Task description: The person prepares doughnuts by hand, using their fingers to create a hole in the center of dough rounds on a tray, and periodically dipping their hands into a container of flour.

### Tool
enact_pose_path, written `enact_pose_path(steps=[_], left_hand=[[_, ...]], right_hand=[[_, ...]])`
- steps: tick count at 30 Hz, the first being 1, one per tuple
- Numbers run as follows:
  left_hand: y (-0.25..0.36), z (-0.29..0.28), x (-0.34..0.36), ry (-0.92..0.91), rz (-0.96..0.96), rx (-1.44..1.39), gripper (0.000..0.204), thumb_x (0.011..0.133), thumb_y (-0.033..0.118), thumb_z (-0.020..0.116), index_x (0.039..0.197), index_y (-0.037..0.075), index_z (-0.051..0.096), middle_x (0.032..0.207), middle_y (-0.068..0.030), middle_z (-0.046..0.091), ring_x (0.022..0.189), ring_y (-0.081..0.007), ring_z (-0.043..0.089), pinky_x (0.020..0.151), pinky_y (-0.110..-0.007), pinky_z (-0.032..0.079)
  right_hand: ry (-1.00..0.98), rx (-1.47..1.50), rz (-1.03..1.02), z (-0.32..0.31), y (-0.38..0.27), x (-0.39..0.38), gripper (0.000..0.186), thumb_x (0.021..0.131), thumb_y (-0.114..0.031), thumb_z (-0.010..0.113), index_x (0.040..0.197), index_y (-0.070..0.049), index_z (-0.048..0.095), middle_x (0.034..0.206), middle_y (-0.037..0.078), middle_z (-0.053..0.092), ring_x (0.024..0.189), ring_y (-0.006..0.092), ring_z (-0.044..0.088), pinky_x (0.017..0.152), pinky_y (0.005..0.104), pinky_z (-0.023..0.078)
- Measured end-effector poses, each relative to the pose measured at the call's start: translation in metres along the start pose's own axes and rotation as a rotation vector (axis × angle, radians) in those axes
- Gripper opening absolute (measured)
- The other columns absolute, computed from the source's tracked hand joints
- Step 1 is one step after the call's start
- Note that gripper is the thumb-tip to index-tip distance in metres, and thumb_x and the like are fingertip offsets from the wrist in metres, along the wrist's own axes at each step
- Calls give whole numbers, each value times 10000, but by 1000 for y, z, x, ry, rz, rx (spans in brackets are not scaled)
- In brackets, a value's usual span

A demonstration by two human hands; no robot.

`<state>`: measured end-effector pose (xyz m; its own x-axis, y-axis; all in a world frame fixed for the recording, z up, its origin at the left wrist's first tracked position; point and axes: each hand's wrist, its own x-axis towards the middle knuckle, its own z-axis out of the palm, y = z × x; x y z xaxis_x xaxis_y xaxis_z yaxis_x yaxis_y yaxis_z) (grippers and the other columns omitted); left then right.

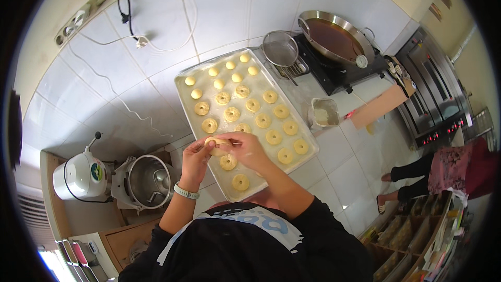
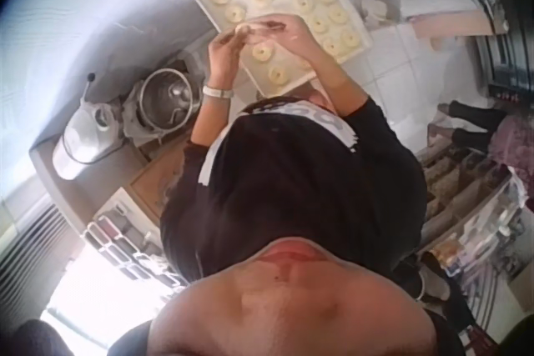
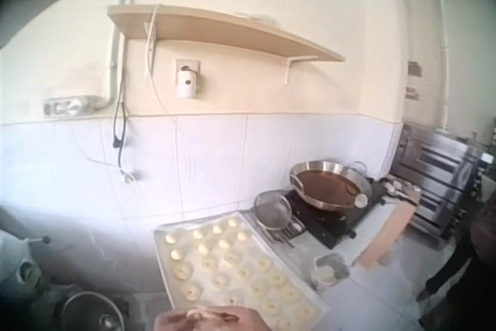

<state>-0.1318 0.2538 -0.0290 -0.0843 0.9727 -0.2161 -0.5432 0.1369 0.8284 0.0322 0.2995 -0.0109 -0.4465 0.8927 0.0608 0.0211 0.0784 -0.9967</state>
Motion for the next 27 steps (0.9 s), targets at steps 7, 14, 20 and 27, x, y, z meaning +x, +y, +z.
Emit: enact_pose_path(steps=[7, 14, 20, 27], left_hand=[[10, 2, -3, -69, -144, 1, 275, 835, 107, 656, 1043, -69, 615, 904, -81, 664, 805, -131, 620, 735, -239, 483], [8, 0, 1, -94, -213, 102, 302, 842, 142, 658, 1047, -74, 608, 867, -90, 665, 758, -129, 622, 675, -231, 492], [7, 2, 4, -84, -204, 56, 319, 843, 159, 661, 1039, -86, 605, 865, -106, 664, 766, -135, 624, 674, -233, 494], [5, 9, 13, -19, -182, -20, 311, 837, 172, 670, 1003, -86, 618, 873, -102, 665, 748, -134, 625, 654, -232, 494]], right_hand=[[7, 22, 41, 4, -13, -9, 274, 790, -22, 681, 1055, 23, 627, 902, 52, 643, 805, 122, 609, 765, 209, 478], [-25, 92, 145, 4, -15, -6, 283, 800, -32, 666, 1070, 42, 620, 961, 76, 640, 847, 134, 611, 799, 240, 471], [8, 159, 239, -16, -13, -1, 279, 803, -47, 671, 1064, 36, 623, 964, 71, 645, 851, 130, 609, 785, 245, 473], [-27, 121, 282, -25, -13, 5, 256, 800, -54, 679, 1033, 39, 629, 959, 84, 650, 861, 128, 609, 790, 248, 475]])
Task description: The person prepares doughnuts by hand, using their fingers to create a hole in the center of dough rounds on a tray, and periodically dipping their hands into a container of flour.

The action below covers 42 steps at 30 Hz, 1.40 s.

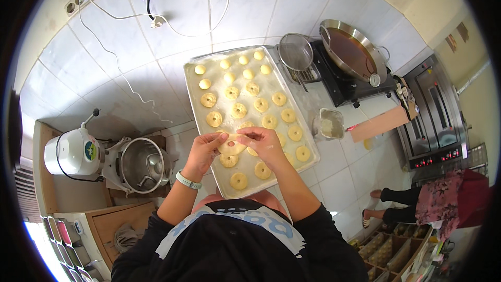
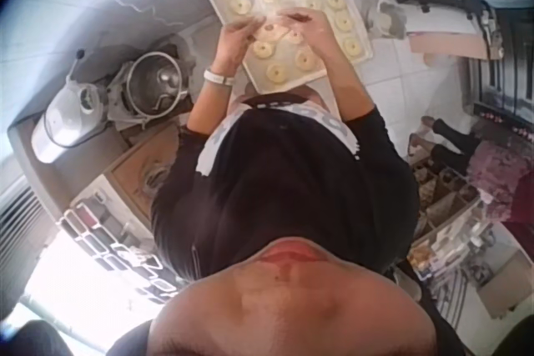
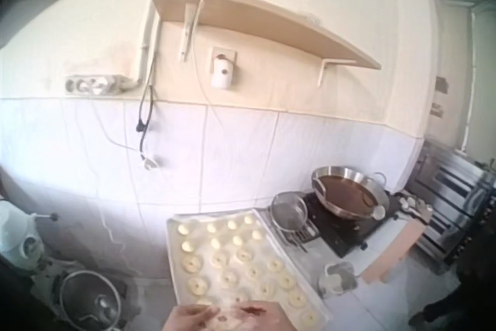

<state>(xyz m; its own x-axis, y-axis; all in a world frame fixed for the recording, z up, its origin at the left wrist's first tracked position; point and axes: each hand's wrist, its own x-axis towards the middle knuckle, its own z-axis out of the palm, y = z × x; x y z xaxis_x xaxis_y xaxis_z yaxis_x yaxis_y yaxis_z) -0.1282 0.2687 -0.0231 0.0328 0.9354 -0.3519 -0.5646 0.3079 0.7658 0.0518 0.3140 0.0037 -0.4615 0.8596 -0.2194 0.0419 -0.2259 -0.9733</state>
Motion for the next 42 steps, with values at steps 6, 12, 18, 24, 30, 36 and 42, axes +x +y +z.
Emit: enact_pose_path(steps=[6, 12, 18, 24, 30, 36, 42], left_hand=[[-6, 6, 12, 42, 10, 98, 304, 843, 188, 664, 999, -71, 628, 845, -94, 667, 670, -105, 596, 606, -211, 471], [-3, 5, 13, -53, -83, 110, 306, 846, 192, 659, 996, -74, 628, 861, -110, 667, 691, -112, 608, 602, -208, 469], [0, 9, 6, -6, -87, 8, 340, 835, 188, 673, 1010, -97, 610, 842, -118, 668, 716, -133, 623, 626, -226, 483], [-4, 3, 3, 69, -19, 55, 339, 836, 195, 672, 979, -107, 615, 849, -115, 660, 731, -140, 623, 651, -247, 494], [-11, 0, 8, 0, -99, 183, 336, 836, 213, 674, 961, -96, 623, 823, -106, 662, 728, -148, 628, 668, -251, 499], [-15, 9, 9, -94, -167, 113, 333, 829, 223, 683, 947, -84, 630, 808, -95, 660, 676, -134, 610, 599, -234, 464], [-17, 17, 15, 61, -177, 2, 304, 821, 213, 691, 939, -62, 641, 799, -84, 661, 659, -119, 602, 566, -226, 446]], right_hand=[[-32, 7, 19, -4, -8, 4, 269, 790, -42, 683, 1041, 38, 629, 967, 81, 651, 868, 133, 611, 798, 244, 474], [-85, -9, 4, -6, -12, 6, 282, 791, -39, 677, 1058, 37, 626, 977, 86, 651, 862, 137, 619, 800, 238, 470], [-22, 19, 20, -11, -4, 6, 293, 795, -49, 677, 1067, 46, 622, 973, 83, 648, 867, 135, 617, 792, 244, 468], [-46, -4, 56, -5, -5, -1, 293, 799, -67, 683, 1068, 35, 629, 978, 80, 647, 882, 128, 606, 816, 245, 459], [-50, -62, -2, -4, 3, -6, 322, 787, -54, 694, 1091, 25, 624, 992, 65, 642, 889, 120, 597, 829, 237, 453], [-9, -66, 20, -9, 13, -9, 360, 792, -55, 689, 1134, 18, 604, 1023, 58, 638, 928, 110, 585, 833, 231, 451], [47, -22, 22, -24, 25, -4, 333, 811, -78, 672, 1127, 7, 611, 1032, 67, 626, 861, 100, 606, 751, 219, 469]])
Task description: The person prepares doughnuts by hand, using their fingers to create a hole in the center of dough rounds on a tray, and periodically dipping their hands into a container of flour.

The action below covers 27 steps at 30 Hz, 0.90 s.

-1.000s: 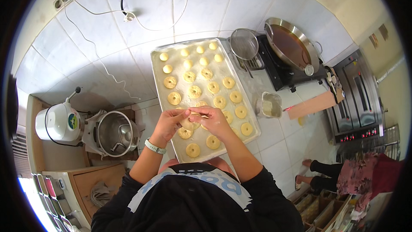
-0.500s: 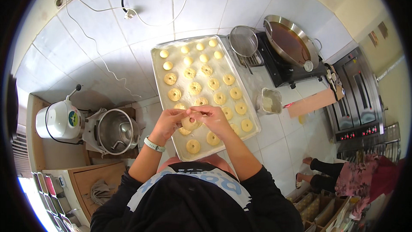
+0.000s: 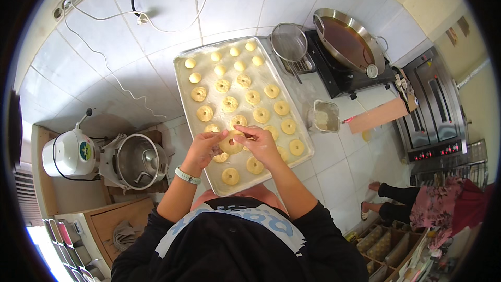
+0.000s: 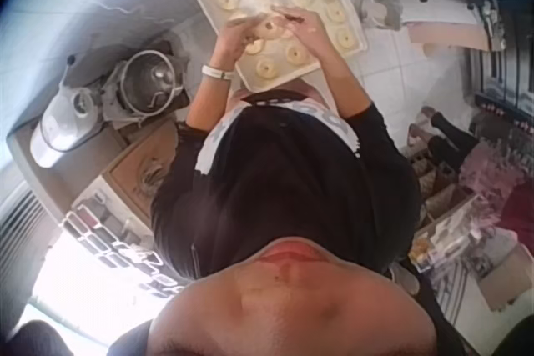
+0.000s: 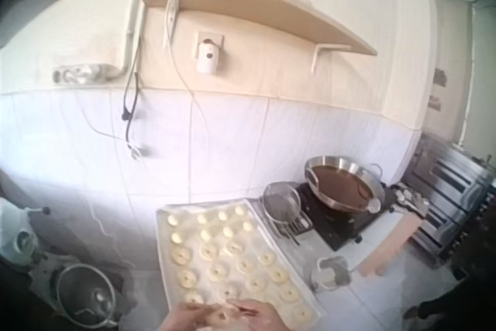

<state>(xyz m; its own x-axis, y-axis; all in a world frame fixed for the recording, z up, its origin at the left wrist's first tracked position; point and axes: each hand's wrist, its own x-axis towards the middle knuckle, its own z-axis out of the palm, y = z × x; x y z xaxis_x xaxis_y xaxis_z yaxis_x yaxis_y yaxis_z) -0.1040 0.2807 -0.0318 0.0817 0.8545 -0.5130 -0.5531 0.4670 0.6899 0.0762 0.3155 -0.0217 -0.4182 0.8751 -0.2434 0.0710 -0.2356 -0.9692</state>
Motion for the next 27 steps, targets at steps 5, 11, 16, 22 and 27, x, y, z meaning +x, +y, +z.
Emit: enact_pose_path(steps=[5, 11, 16, 22, 27], left_hand=[[0, 1, 8, -21, -2, 66, 354, 818, 241, 694, 948, -83, 634, 837, -111, 660, 717, -145, 632, 636, -224, 496], [0, 6, 23, -28, -9, 140, 310, 824, 238, 690, 907, -57, 648, 777, -66, 654, 622, -103, 593, 563, -208, 450], [3, 20, 37, 22, 57, 114, 346, 847, 256, 664, 992, -58, 632, 871, -64, 650, 728, -108, 602, 668, -216, 471], [-4, -13, 49, 374, 357, 196, 370, 877, 230, 622, 1105, -60, 595, 1057, -91, 631, 1011, -140, 558, 884, -280, 431], [-23, -45, 38, 523, 325, -26, 355, 884, 221, 607, 1114, -49, 584, 1073, -97, 624, 1010, -183, 573, 916, -324, 429]], right_hand=[[-72, -62, -61, -5, 1, 6, 346, 810, -76, 672, 1139, 6, 603, 1030, 70, 630, 863, 110, 624, 753, 219, 473], [-155, -66, -28, -15, -9, 25, 376, 814, -105, 673, 1166, -4, 588, 985, 58, 646, 854, 106, 624, 754, 216, 473], [-225, 235, 312, -40, 14, 56, 379, 801, -108, 680, 1151, -1, 585, 971, 56, 651, 859, 115, 625, 762, 229, 484], [9, 139, 367, -94, 28, 135, 277, 773, -42, 642, 1047, -10, 617, 936, 49, 648, 816, 125, 625, 697, 239, 503], [155, -99, 171, -167, 50, 230, 213, 745, -53, 632, 950, 1, 646, 869, 49, 658, 775, 138, 627, 664, 260, 481]])
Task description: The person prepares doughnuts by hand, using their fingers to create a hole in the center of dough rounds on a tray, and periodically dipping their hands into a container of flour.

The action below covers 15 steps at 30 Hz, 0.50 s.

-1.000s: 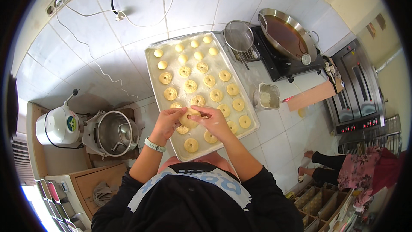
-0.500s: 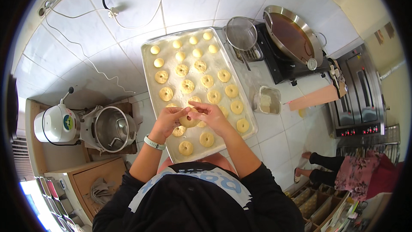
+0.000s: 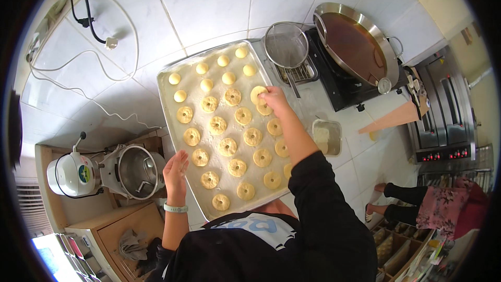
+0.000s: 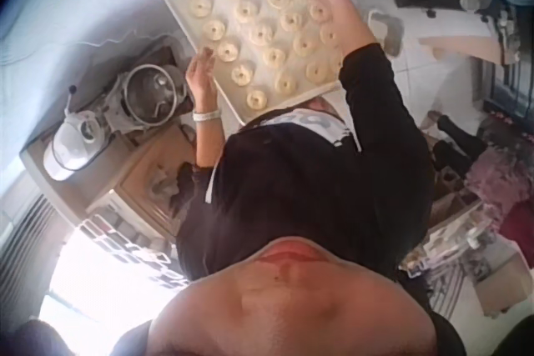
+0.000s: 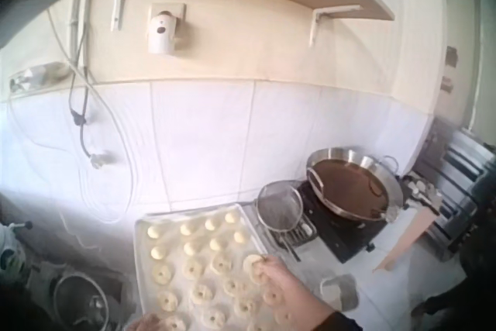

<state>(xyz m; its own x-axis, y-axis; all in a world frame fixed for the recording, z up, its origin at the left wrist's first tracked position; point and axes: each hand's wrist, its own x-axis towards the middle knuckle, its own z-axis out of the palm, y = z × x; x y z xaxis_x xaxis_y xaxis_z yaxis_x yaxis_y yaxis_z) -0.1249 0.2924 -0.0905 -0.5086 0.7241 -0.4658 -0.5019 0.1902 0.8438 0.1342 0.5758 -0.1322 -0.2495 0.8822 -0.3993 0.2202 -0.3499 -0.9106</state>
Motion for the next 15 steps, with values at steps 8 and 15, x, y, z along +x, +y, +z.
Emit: enact_pose_path(steps=[8, 15], left_hand=[[2, -12, 6, 87, -1, -39, 320, 894, 220, 588, 1084, -38, 590, 1067, -99, 617, 1045, -207, 566, 950, -358, 410], [-4, -21, 11, 105, -19, -77, 315, 898, 221, 579, 1076, -38, 592, 1060, -108, 618, 1033, -215, 573, 944, -357, 414]], right_hand=[[111, -561, -295, 3, -4, 54, 245, 718, -43, 631, 958, 7, 649, 819, 118, 675, 733, 215, 636, 677, 322, 487], [429, -782, -525, -64, -76, -80, 195, 713, -43, 579, 890, -24, 659, 775, 186, 632, 719, 283, 644, 629, 321, 484]])
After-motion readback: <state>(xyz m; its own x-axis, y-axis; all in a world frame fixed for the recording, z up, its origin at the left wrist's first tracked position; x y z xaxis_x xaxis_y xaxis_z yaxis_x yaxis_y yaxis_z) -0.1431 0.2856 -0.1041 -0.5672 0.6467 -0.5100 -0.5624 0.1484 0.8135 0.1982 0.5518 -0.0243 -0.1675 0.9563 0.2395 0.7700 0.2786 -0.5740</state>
